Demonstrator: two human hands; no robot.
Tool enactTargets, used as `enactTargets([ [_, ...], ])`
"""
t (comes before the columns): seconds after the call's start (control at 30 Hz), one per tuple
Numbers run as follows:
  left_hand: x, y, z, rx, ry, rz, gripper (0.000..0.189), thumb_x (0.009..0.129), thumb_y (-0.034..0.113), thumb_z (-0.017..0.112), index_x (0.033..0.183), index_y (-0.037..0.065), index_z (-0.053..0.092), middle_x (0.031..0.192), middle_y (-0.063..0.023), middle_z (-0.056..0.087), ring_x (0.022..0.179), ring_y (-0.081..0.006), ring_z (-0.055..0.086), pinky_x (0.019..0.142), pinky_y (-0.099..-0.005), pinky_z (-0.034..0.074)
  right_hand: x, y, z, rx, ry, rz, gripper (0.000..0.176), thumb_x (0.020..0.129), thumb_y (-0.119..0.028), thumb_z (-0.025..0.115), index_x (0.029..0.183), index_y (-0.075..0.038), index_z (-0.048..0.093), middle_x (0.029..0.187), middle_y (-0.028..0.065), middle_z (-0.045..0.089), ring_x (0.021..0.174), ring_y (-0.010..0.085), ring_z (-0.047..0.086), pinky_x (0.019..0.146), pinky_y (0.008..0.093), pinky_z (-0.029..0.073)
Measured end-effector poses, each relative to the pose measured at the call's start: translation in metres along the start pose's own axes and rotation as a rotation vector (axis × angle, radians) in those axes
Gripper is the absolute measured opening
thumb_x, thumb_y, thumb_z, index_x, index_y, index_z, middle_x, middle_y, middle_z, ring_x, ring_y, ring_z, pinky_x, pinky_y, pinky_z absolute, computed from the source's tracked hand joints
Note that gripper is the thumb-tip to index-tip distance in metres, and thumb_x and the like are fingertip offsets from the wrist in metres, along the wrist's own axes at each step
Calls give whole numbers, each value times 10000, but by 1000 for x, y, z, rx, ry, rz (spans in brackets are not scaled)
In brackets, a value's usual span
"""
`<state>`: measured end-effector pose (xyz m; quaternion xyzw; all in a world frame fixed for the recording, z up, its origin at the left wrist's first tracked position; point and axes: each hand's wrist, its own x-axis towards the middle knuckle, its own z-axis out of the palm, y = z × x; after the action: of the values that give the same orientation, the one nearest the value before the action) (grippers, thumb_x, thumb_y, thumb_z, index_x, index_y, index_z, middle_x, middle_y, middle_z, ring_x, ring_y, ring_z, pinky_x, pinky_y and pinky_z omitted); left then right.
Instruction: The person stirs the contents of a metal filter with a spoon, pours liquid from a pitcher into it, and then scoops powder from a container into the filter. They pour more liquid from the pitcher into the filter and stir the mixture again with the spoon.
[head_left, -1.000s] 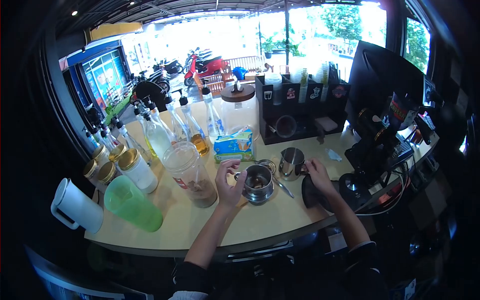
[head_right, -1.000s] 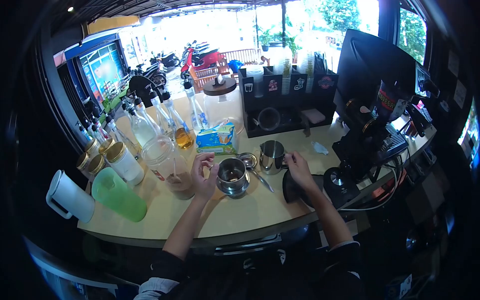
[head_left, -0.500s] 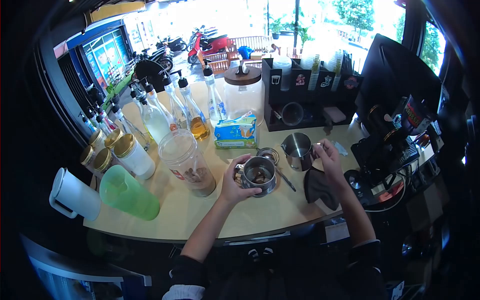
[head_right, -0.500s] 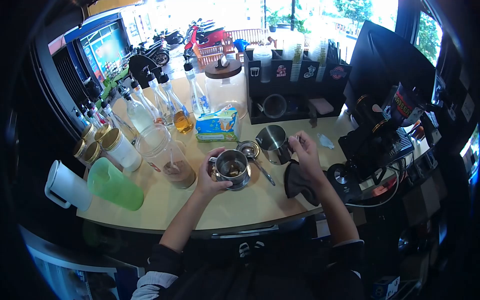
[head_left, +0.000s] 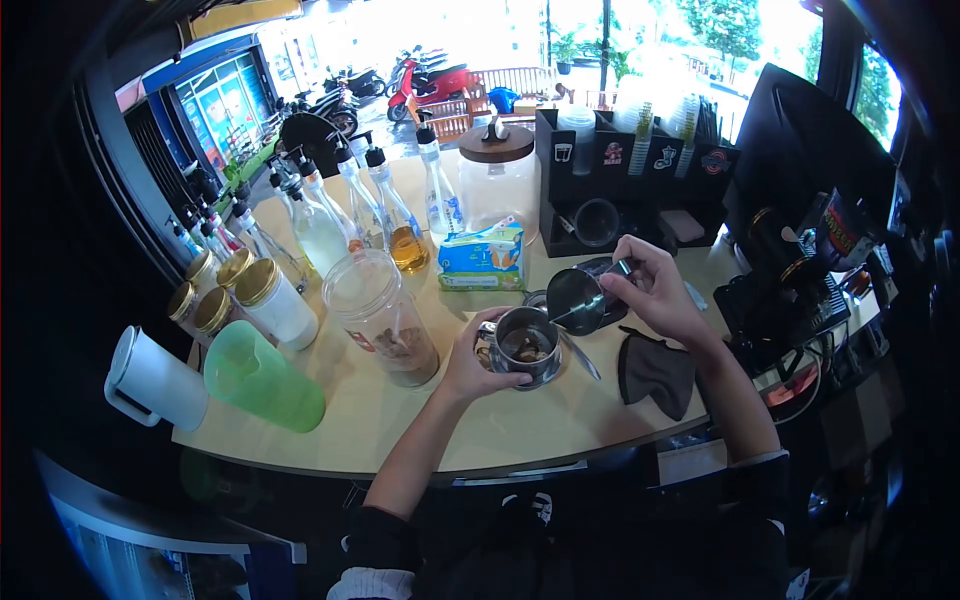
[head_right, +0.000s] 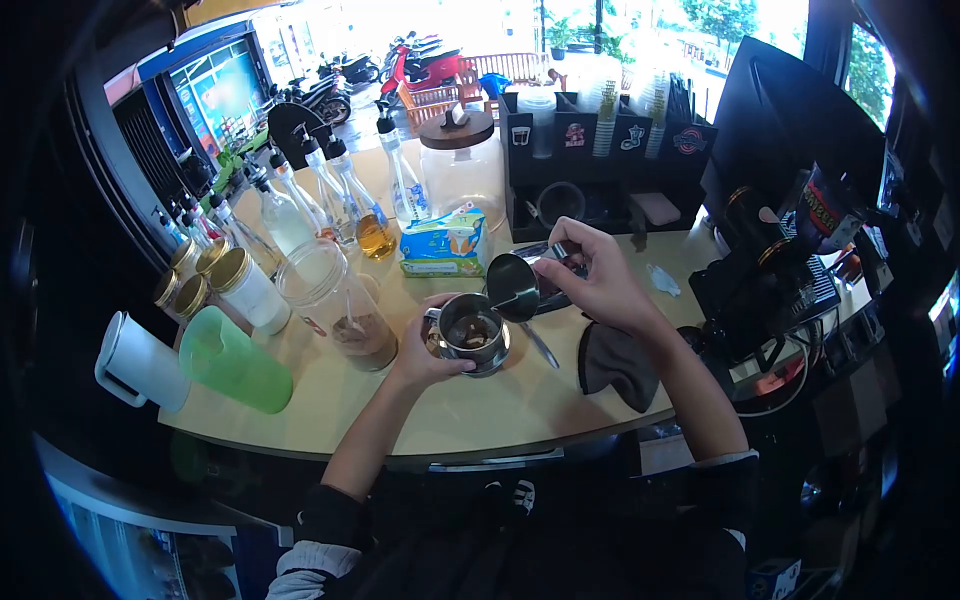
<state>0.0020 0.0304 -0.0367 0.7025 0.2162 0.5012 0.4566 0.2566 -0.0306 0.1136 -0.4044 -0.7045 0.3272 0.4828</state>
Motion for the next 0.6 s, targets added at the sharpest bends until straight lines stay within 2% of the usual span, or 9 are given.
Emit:
enactTargets([
  [0.1,2,3,-1,19,-29,-23,932,480,298,928,1262,13,509,1155,-114,626,1116,-213,582,1001,-348,430,5,-4,4,-27,-30,25,171,884,-79,640,836,-11,491,748,7,550,711,22,539,609,206,459],
  [0.17,2,9,-2,25,-43,-37,925,477,295,928,1256,17,516,1154,-113,627,1124,-216,576,1008,-353,420,10,0,5,-188,-41,-48,188,864,-83,655,830,-5,487,707,13,505,657,28,480,556,218,405],
  [0.27,3,4,-4,69,-44,-13,915,473,293,927,1249,22,525,1153,-110,628,1119,-217,578,1009,-357,415,15,-7,10,-271,-69,-114,214,837,-91,676,829,-2,481,694,22,451,610,53,419,528,227,356],
  [0.37,2,5,-4,63,-43,-38,910,470,294,927,1245,27,532,1154,-107,628,1118,-215,579,1011,-360,411,20,-9,16,-318,-106,-146,211,826,-84,672,829,7,482,705,44,441,595,77,427,527,250,399],
  [0.5,2,6,-4,54,-47,-41,919,468,298,926,1252,30,529,1147,-106,630,1117,-213,579,1011,-359,411,24,-21,23,-362,-138,-189,203,828,-99,677,827,-8,495,712,45,480,645,108,464,574,277,378],
  [0.57,2,5,-4,36,-44,-46,919,469,298,926,1254,32,529,1146,-105,630,1118,-213,578,1011,-358,410,26,-22,24,-433,-145,-264,217,803,-110,686,832,-11,495,702,65,424,647,171,399,586,320,350],
  [0.6,2,5,-3,17,-40,-49,919,470,298,925,1256,33,529,1144,-105,630,1119,-213,578,1011,-358,410,26,-24,25,-433,-144,-263,217,803,-110,686,832,-11,495,702,65,424,647,171,399,586,320,350],
])
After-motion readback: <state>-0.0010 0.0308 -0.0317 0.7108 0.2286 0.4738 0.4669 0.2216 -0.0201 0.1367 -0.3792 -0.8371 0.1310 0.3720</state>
